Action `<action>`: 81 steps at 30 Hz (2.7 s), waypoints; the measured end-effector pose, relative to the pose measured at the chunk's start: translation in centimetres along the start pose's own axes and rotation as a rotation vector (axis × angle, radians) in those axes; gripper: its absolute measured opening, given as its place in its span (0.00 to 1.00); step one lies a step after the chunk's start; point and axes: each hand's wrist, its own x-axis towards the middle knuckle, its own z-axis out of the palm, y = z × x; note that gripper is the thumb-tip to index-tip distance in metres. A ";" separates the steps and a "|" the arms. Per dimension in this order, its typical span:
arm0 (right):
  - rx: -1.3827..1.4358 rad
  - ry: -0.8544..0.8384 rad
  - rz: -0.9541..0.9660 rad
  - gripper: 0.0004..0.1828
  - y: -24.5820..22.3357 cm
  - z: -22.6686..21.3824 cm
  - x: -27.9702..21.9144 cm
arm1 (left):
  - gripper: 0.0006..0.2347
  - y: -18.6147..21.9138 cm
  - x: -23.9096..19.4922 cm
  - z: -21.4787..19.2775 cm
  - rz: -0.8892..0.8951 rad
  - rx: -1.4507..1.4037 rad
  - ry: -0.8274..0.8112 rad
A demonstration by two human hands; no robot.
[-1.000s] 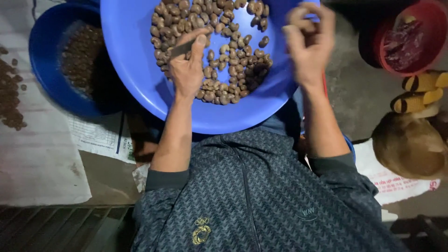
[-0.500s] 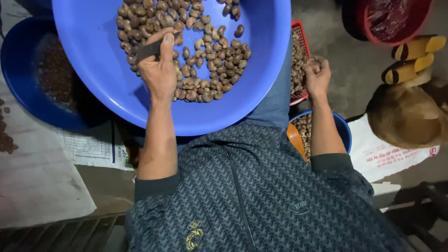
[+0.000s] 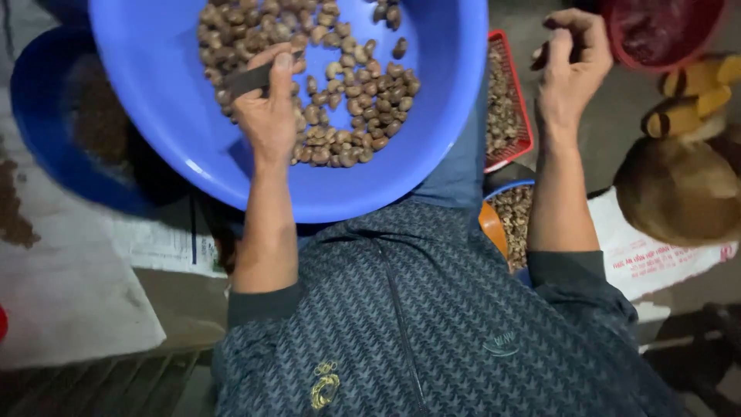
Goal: The person uses a small knife to peel the outer skin off cashew nuts held in a blue basin. They pick up each nut, scrape the skin with the blade, and drop the peeled nut into a red basket to the right.
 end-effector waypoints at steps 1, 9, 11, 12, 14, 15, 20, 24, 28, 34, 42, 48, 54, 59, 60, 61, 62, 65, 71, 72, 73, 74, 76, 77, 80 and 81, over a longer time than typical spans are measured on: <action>0.016 -0.022 -0.002 0.08 -2.3 1.5 0.1 | 0.09 0.2 0.0 0.1 -0.001 0.014 0.024; -0.309 -0.815 -0.339 0.12 -10.9 13.4 -1.8 | 0.07 0.8 -0.2 0.0 0.158 0.115 0.072; -0.368 -0.952 -0.378 0.18 -9.3 16.0 -3.2 | 0.06 1.0 -0.2 -0.1 0.164 0.115 0.084; -0.430 -1.081 -0.412 0.23 -8.5 17.2 -3.9 | 0.06 1.2 -0.2 -0.1 0.169 0.114 0.085; -0.550 -1.177 -0.400 0.17 -7.7 19.1 -5.9 | 0.06 1.5 -0.2 -0.4 0.192 0.114 0.088; -0.673 -1.265 -0.381 0.12 -7.2 20.1 -6.9 | 0.06 1.5 -0.2 -0.4 0.212 0.114 0.083; -0.745 -1.335 -0.469 0.22 -4.1 21.1 -9.7 | 0.05 0.7 0.2 -0.3 0.276 0.220 0.118; -0.855 -1.333 -0.497 0.13 -2.2 20.9 -10.1 | 0.05 1.3 -0.1 -0.3 0.277 0.279 0.105; -0.876 -1.366 -0.441 0.17 -2.4 20.5 -9.6 | 0.06 1.1 0.0 -0.3 0.257 0.284 0.103; -0.912 -1.361 -0.531 0.20 -1.6 19.9 -9.4 | 0.06 0.8 -0.2 -0.2 0.243 0.338 0.094; -0.554 -1.300 -0.249 0.11 -5.8 19.9 -7.4 | 0.07 0.3 -0.1 -0.2 0.201 0.272 0.066; 0.307 -0.920 0.412 0.15 -7.7 20.3 -2.6 | 0.08 0.8 0.1 -0.2 0.220 0.039 0.035; 0.543 -0.766 0.575 0.15 -6.9 20.7 -1.6 | 0.07 1.4 -0.2 -0.1 0.198 -0.004 -0.036; 0.559 -0.773 0.549 0.17 -7.2 20.4 -1.6 | 0.07 1.0 -0.2 -0.2 0.164 -0.070 -0.050; 0.535 -0.781 0.508 0.17 -7.4 20.3 -1.6 | 0.07 1.1 -0.2 -0.1 0.151 -0.096 -0.058; 0.537 -0.778 0.510 0.17 -7.4 20.3 -1.6 | 0.07 1.2 -0.2 -0.1 0.150 -0.095 -0.061; 0.543 -0.775 0.507 0.20 -7.3 20.3 -1.6 | 0.07 1.3 -0.2 -0.1 0.150 -0.100 -0.069; 0.559 -0.772 0.491 0.25 -7.2 20.4 -1.6 | 0.07 0.9 -0.2 -0.2 0.152 -0.127 -0.094; 0.605 -0.791 0.473 0.27 -7.2 20.2 -1.8 | 0.07 1.5 -0.2 -0.5 0.132 -0.186 -0.109; 0.608 -0.796 0.453 0.27 -7.1 20.2 -1.8 | 0.07 1.6 -0.1 -0.6 0.125 -0.201 -0.115; 0.608 -0.795 0.453 0.27 -7.3 20.2 -1.8 | 0.07 1.5 -0.1 -0.6 0.126 -0.201 -0.115; 0.596 -0.782 0.459 0.26 -7.5 20.1 -1.8 | 0.07 1.4 -0.1 -0.6 0.128 -0.214 -0.127; 0.582 -0.767 0.464 0.26 -7.7 20.1 -1.7 | 0.06 0.9 -0.1 -0.6 0.131 -0.227 -0.139; 0.573 -0.766 0.440 0.25 -7.8 20.1 -1.7 | 0.07 0.6 -0.1 -0.6 0.107 -0.247 -0.161; 0.565 -0.770 0.415 0.25 -7.9 20.1 -1.6 | 0.07 0.2 -0.2 -0.6 0.082 -0.263 -0.162; 0.568 -0.774 0.416 0.25 -7.9 20.0 -1.6 | 0.08 0.1 -0.2 -0.5 0.080 -0.259 -0.143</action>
